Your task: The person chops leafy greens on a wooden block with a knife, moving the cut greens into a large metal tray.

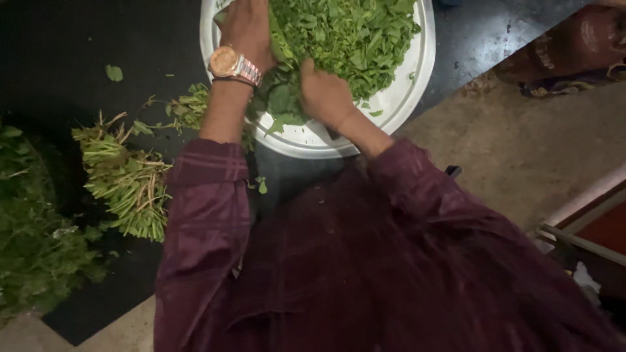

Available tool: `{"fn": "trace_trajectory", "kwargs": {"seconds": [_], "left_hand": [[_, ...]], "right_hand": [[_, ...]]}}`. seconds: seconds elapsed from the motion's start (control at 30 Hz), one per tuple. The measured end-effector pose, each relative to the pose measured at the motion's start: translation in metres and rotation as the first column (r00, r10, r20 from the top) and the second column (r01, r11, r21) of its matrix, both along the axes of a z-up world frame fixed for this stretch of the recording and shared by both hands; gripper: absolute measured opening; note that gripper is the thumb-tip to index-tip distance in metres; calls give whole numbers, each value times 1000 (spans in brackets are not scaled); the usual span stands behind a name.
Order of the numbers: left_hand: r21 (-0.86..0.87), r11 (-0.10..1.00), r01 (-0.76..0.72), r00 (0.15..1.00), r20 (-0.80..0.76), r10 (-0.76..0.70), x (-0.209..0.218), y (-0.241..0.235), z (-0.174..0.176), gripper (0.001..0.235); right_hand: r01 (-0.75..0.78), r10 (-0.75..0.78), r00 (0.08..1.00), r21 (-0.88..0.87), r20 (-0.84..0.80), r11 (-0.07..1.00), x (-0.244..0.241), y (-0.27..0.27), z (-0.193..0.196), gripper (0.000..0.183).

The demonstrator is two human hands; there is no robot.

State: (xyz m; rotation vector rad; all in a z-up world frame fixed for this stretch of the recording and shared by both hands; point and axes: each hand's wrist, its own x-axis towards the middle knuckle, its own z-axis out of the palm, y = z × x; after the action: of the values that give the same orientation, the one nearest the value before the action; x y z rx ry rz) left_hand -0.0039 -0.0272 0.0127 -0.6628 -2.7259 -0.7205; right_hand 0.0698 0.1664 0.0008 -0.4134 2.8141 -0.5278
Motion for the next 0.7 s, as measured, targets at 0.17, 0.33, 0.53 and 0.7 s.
{"fn": "trace_trajectory", "kwargs": {"seconds": [0.17, 0.33, 0.53, 0.7], "left_hand": [[-92, 993, -80, 996, 34, 83, 12, 9, 21, 93], [-280, 941, -190, 971, 89, 223, 21, 17, 36, 101], [-386, 916, -108, 976, 134, 172, 0, 17, 39, 94], [-206, 962, -179, 981, -116, 157, 20, 24, 25, 109]], "right_hand": [[27, -28, 999, -6, -30, 1000, 0, 4, -9, 33], [158, 19, 952, -545, 304, 824, -6, 44, 5, 38], [168, -143, 985, -348, 99, 922, 4, 44, 25, 45], [191, -190, 981, -295, 33, 936, 12, 41, 36, 40]]}}
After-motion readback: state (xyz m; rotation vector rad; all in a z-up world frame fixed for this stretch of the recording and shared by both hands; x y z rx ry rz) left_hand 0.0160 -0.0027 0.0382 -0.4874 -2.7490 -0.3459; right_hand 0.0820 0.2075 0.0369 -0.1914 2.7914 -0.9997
